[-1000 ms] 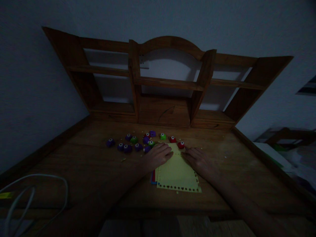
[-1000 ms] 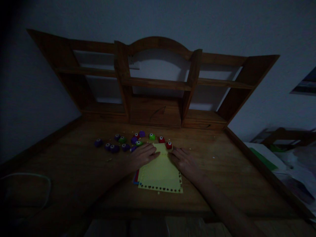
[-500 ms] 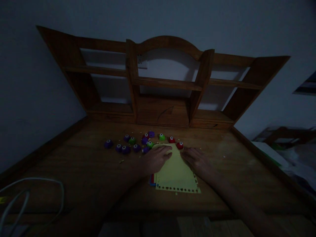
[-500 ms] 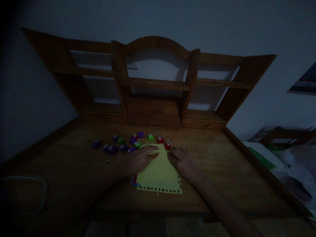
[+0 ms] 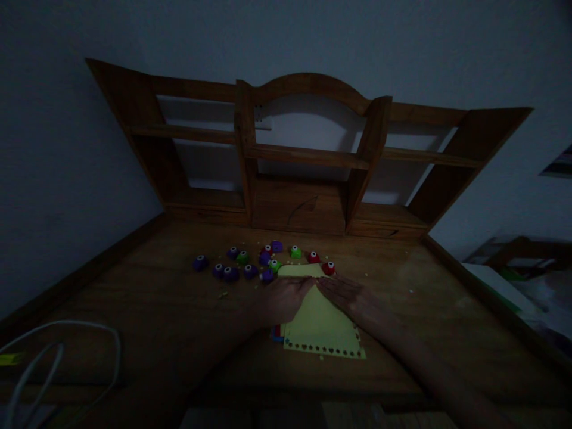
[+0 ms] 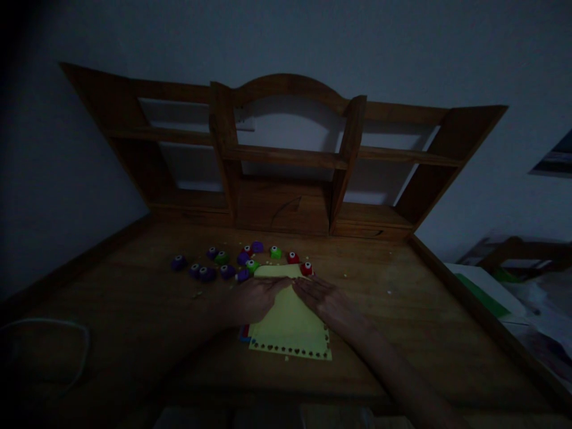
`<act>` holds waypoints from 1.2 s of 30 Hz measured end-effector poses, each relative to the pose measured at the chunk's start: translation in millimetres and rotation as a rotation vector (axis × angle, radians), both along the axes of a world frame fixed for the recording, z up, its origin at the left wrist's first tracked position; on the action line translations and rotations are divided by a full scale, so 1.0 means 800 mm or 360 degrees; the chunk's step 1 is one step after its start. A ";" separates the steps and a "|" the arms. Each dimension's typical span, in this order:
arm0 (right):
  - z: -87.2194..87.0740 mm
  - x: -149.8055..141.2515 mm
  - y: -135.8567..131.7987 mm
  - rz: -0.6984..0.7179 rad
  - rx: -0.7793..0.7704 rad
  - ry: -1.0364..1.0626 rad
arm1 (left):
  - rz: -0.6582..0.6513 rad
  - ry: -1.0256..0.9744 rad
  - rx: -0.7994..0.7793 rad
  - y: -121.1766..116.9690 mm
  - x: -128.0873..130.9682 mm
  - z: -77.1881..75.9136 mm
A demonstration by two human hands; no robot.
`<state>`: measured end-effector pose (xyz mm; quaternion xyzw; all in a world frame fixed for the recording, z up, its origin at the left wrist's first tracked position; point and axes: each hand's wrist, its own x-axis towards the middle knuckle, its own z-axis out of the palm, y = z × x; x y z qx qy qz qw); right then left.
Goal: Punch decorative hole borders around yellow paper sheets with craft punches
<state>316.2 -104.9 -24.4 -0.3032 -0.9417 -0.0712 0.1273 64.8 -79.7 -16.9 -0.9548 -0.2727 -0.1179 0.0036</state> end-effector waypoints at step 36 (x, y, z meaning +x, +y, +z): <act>-0.009 0.060 -0.045 -0.0698 -0.0201 0.0802 | 0.0222 -0.0337 0.0151 0.013 -0.034 -0.009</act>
